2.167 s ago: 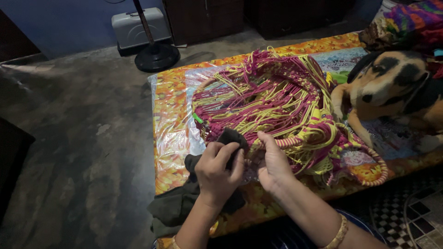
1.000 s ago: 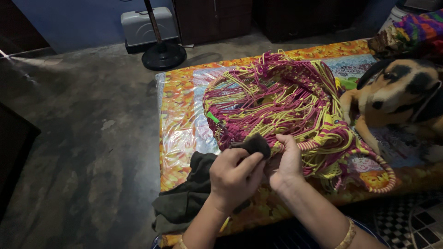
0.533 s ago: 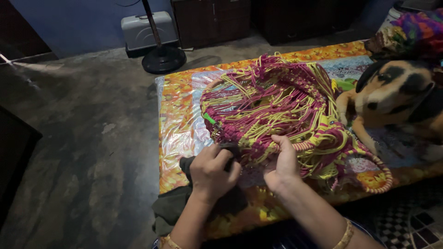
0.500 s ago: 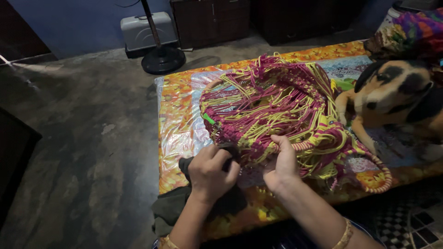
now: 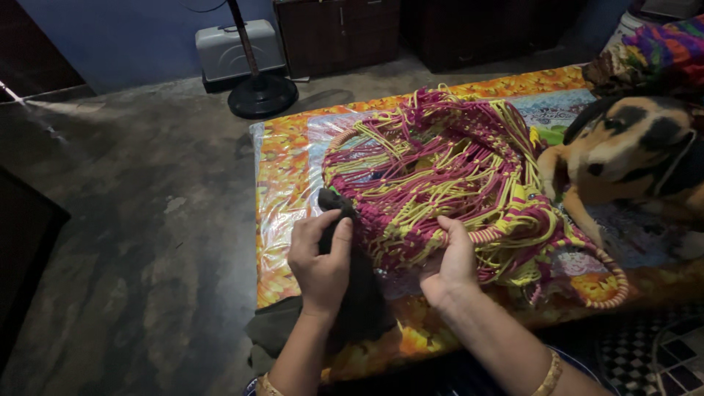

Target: The person uses a dark cloth to wipe the surface of a colorful woven basket. They repeatedly rub the pink and yellow woven strands and the basket's rim, turning the basket to access different sections. The person handles the basket and the cloth continuously throughout the clip.

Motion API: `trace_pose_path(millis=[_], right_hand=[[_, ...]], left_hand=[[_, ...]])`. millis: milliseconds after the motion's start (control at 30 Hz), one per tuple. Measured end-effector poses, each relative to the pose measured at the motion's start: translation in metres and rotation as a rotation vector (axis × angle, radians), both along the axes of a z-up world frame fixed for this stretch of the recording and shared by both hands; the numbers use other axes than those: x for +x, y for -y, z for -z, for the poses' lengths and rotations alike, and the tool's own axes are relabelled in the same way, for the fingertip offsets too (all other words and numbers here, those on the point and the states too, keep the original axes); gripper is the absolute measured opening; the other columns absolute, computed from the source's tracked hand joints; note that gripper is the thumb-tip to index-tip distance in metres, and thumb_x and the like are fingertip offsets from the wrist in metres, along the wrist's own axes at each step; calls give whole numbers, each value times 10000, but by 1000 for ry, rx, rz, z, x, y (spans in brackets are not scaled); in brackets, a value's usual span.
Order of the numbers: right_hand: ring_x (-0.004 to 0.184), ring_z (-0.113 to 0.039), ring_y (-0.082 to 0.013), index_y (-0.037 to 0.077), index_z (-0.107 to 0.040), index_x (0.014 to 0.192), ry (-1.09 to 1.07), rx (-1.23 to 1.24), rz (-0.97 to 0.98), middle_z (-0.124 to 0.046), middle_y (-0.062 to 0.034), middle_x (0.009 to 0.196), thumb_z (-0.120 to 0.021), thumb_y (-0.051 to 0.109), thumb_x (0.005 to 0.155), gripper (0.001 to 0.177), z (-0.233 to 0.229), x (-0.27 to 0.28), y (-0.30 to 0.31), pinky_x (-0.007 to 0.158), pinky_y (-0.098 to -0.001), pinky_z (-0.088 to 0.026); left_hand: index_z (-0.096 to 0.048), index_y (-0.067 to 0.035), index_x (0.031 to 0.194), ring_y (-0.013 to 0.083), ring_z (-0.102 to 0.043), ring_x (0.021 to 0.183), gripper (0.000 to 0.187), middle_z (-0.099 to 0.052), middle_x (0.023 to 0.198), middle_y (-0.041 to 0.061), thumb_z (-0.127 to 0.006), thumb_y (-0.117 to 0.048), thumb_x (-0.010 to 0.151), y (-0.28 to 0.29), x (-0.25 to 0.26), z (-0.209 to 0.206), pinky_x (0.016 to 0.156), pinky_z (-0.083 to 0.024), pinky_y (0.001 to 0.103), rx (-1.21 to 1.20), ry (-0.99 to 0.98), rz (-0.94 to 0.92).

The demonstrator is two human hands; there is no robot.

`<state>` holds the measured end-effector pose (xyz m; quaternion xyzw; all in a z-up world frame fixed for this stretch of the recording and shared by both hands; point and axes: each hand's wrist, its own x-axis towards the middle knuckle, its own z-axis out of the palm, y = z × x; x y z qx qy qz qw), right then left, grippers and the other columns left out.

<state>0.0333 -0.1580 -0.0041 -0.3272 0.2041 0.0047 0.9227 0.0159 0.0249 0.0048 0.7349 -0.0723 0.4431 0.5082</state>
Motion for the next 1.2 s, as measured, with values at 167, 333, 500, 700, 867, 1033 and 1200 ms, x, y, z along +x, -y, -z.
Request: trace_pose_path(millis=[167, 333, 500, 700, 867, 1033, 1200], right_hand=[[1036, -702, -276, 88, -677, 1159, -24, 2, 11, -751, -84, 1104, -541, 323, 877, 392, 1, 0, 0, 991, -475, -537], [1044, -684, -308, 111, -663, 1167, -56, -1, 108, -727, -85, 1130, -544, 301, 804, 427, 1, 1, 3, 1014, -519, -515], [1081, -668, -298, 124, -653, 1167, -17, 2, 203, -700, -67, 1164, -559, 261, 750, 448, 8, 5, 6, 1039, -515, -506], [1081, -671, -277, 124, -657, 1153, 74, 2, 283, -698, -49, 1163, -561, 234, 735, 443, 20, 13, 14, 1052, -488, -507], [1071, -670, -299, 104, -627, 1122, 71, 16, 313, -687, -66, 1147, -573, 241, 744, 406, 23, 15, 26, 1055, -507, -520], [1077, -674, -297, 122, -656, 1125, 107, 2, 261, -698, -51, 1145, -556, 253, 712, 445, 11, 9, 29, 1047, -514, -513], [1100, -659, -306, 126, -630, 1141, 123, 4, 242, -684, -54, 1174, -561, 255, 725, 441, 14, 8, 32, 1057, -525, -510]], left_hand=[[-744, -87, 1021, 252, -684, 807, 207, -660, 906, 97, -824, -156, 842, 14, -7, 1, 722, -545, 347, 27, -69, 89], [-744, -98, 990, 239, -692, 749, 208, -646, 867, 94, -830, -152, 809, 19, -14, 1, 669, -547, 333, 44, -102, 177], [-738, -101, 975, 230, -709, 764, 198, -675, 879, 80, -816, -137, 797, 10, -11, -3, 686, -561, 335, 75, -88, 197], [-731, -104, 969, 240, -722, 797, 197, -678, 884, 90, -812, -131, 792, 5, -6, 1, 713, -571, 328, 39, -16, 168], [-721, -48, 966, 180, -685, 811, 147, -724, 897, 65, -778, -114, 848, -6, 8, 16, 753, -559, 309, -285, -119, 146], [-710, -3, 1113, 131, -641, 869, 281, -721, 980, 58, -703, -136, 866, -20, 32, 26, 798, -526, 292, -701, -421, 290], [-670, -17, 1236, 139, -649, 973, 398, -718, 1076, 53, -648, -195, 881, -15, 35, 21, 890, -506, 297, -938, -572, 603]])
